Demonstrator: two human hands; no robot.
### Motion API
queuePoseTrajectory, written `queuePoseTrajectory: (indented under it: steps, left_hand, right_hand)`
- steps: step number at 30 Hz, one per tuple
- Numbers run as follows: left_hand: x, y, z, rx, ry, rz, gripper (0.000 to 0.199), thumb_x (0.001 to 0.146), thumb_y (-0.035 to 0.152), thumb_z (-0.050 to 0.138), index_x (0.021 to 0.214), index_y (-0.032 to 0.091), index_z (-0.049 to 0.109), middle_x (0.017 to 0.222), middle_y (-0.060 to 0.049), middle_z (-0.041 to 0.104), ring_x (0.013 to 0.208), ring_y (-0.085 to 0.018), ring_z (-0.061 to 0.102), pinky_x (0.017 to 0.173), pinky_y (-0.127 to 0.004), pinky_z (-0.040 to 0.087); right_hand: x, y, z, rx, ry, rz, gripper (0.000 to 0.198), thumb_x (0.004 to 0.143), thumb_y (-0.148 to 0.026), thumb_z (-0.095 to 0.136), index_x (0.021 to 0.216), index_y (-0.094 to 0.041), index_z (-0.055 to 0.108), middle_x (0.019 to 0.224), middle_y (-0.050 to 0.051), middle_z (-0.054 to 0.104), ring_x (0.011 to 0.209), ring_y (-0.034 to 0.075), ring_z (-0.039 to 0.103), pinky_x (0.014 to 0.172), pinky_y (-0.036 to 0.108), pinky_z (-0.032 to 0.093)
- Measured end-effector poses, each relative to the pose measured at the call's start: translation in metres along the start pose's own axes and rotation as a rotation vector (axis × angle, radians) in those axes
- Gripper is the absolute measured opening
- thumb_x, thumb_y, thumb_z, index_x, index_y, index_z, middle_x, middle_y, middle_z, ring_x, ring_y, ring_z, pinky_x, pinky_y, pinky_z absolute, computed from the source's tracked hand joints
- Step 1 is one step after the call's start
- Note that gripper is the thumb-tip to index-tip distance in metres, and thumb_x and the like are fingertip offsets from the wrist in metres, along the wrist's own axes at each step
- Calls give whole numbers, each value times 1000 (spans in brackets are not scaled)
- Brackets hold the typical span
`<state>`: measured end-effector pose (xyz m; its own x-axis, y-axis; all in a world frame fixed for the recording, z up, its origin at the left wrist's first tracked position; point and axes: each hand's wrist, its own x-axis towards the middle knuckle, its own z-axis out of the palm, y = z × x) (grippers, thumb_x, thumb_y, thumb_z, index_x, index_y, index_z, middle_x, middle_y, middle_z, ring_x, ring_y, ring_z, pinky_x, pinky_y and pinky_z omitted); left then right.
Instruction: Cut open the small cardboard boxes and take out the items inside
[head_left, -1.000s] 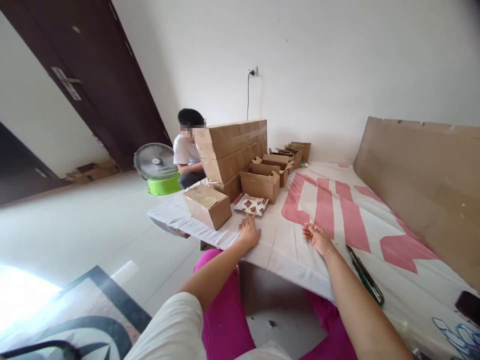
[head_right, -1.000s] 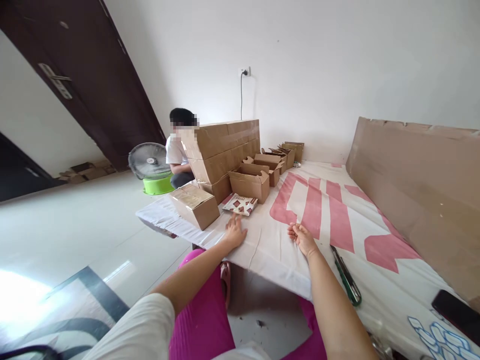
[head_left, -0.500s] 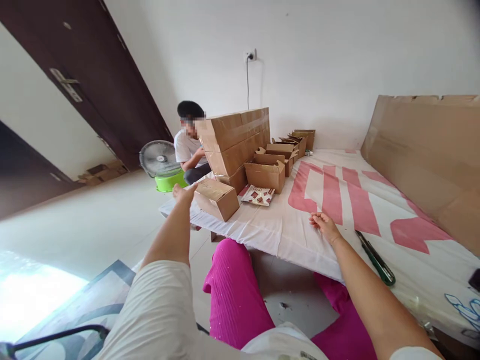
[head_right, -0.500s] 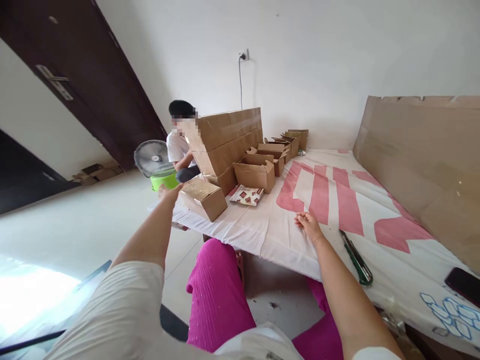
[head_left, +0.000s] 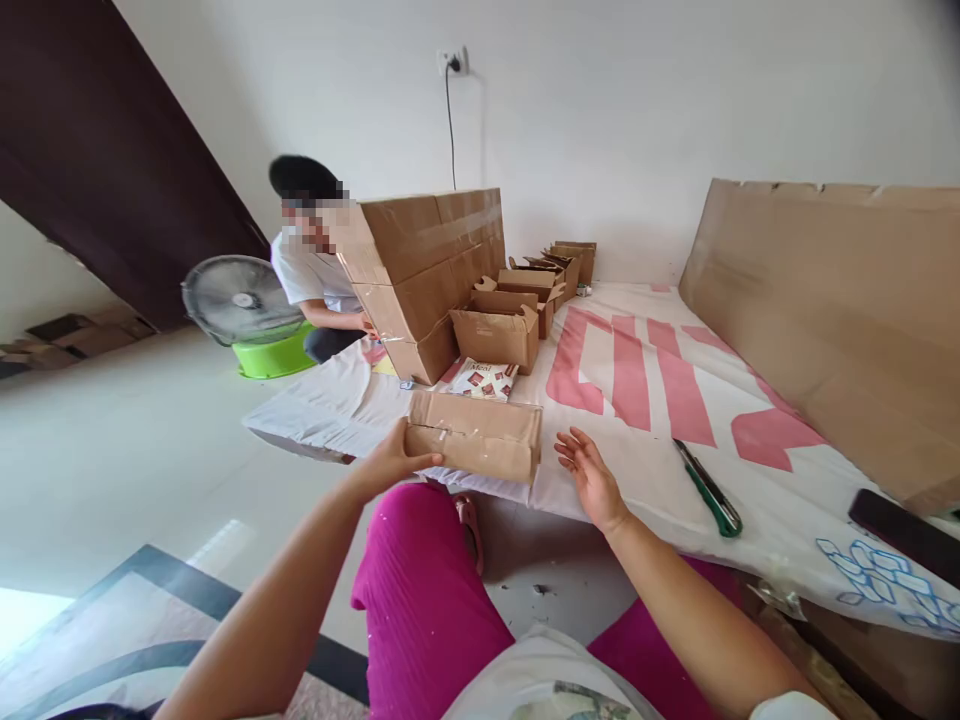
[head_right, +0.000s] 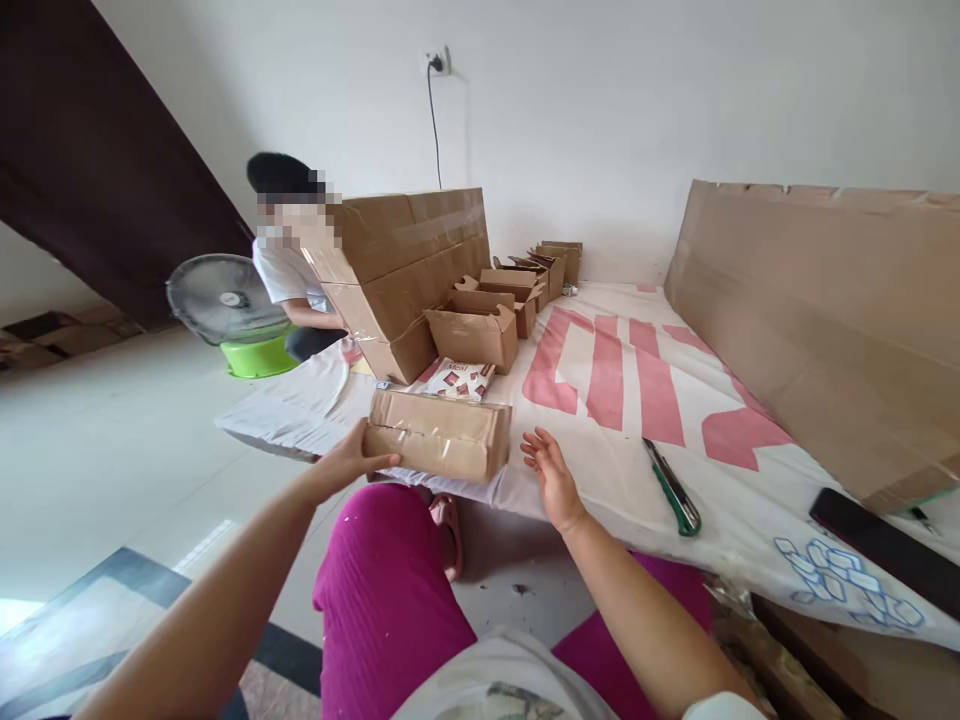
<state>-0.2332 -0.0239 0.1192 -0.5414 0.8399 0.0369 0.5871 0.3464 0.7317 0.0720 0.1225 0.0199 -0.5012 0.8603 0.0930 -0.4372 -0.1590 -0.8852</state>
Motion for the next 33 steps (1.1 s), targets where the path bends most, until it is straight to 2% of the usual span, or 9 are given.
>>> queuePoseTrajectory:
  steps: [4, 8, 13, 17, 21, 25, 27, 30, 33]
  left_hand:
    - [-22, 36, 46, -105, -67, 59, 75, 59, 61, 72, 114, 18, 44, 96, -5, 61, 92, -26, 62, 79, -39, 51]
    - [-33, 71, 73, -87, -95, 178, 65, 63, 61, 69, 106, 19, 45, 90, -3, 58, 86, -24, 59, 75, -36, 48]
    - [-31, 108, 106, -68, -87, 338, 48, 76, 62, 55, 95, 19, 47, 78, 0, 51, 74, -18, 52, 68, -31, 42]
    - [-19, 113, 132, -2, -346, 338, 47, 71, 58, 64, 92, 20, 44, 80, 0, 55, 74, -19, 53, 64, -30, 41]
    - [-7, 104, 134, -9, -572, 351, 51, 70, 59, 66, 94, 20, 43, 84, -1, 59, 77, -19, 57, 64, -28, 41]
    - [1, 106, 124, 87, -677, 373, 53, 70, 64, 64, 95, 20, 47, 88, -4, 65, 82, -23, 62, 66, -29, 43]
    - [4, 113, 120, 214, -671, 362, 59, 69, 69, 62, 97, 20, 50, 92, -8, 67, 85, -27, 65, 66, -31, 44]
    - [7, 122, 119, 389, -614, 370, 70, 66, 80, 55, 98, 18, 54, 97, -15, 68, 92, -33, 66, 69, -33, 45]
    - [7, 120, 124, 436, -516, 396, 75, 69, 84, 46, 100, 15, 56, 98, -19, 68, 94, -36, 66, 73, -37, 47]
  right_hand:
    - [-35, -19, -6, 37, 55, -10, 48, 82, -50, 58, 126, -29, 54, 134, 5, 57, 127, 24, 49, 102, 42, 41]
    - [-67, -45, -19, -283, 62, -142, 45, 87, -47, 56, 129, -30, 52, 140, 3, 51, 133, 23, 40, 107, 39, 37]
    - [-94, -58, -52, -590, 329, -262, 59, 81, -49, 63, 132, -26, 45, 132, 10, 51, 116, 26, 51, 97, 41, 44]
    - [-107, -52, -93, -776, 484, -254, 52, 79, -53, 62, 119, -22, 52, 122, 13, 56, 107, 27, 55, 93, 45, 46]
    - [-116, -54, -115, -824, 501, -251, 59, 79, -55, 61, 127, -23, 48, 133, 13, 51, 121, 30, 49, 102, 48, 41]
    - [-103, -58, -108, -866, 443, -259, 69, 78, -56, 61, 134, -22, 40, 138, 15, 47, 128, 31, 45, 107, 48, 35]
    - [-93, -52, -100, -933, 432, -206, 67, 76, -59, 62, 127, -19, 44, 127, 16, 55, 119, 31, 52, 102, 48, 39]
    - [-84, -40, -94, -1037, 534, -184, 63, 74, -63, 61, 116, -18, 49, 110, 16, 62, 105, 32, 59, 95, 48, 44]
    - [-87, -32, -97, -1090, 558, -170, 56, 73, -63, 61, 107, -19, 52, 100, 14, 65, 96, 31, 62, 87, 45, 48]
